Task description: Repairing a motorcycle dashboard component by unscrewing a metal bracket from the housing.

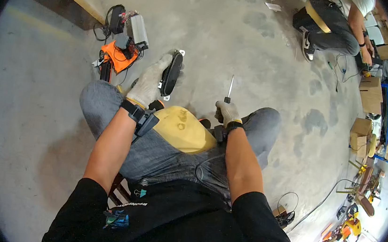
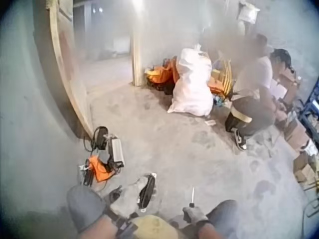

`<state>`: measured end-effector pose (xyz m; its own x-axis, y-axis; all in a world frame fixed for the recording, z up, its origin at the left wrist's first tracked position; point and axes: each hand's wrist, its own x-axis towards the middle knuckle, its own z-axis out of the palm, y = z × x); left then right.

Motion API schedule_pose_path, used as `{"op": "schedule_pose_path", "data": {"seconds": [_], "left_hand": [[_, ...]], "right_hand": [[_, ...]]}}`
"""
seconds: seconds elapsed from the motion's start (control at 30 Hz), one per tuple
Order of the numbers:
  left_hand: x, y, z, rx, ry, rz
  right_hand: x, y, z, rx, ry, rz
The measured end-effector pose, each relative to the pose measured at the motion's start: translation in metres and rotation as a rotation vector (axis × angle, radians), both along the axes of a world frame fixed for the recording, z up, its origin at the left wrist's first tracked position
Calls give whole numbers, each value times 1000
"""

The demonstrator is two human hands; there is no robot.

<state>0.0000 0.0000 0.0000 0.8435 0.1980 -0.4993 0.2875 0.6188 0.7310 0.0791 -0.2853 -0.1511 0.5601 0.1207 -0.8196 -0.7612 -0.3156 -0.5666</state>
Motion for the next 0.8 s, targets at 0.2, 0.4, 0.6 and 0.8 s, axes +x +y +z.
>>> {"op": "schedule_pose_path", "data": {"seconds": [0.2,0.4,0.6,0.8], "left_hand": [[7,3,1,51,63,6],[5,-2,9,179,144,-40],[6,-3,7,177,148,-19],[9,-2,14,256,181,-65]], "right_hand": [[9,8,-13,-50,-2,23],[9,8,-29,-57,36,6],[10,8,-36,-42,70,20],[14,10,-36,-54,54,-47]]}}
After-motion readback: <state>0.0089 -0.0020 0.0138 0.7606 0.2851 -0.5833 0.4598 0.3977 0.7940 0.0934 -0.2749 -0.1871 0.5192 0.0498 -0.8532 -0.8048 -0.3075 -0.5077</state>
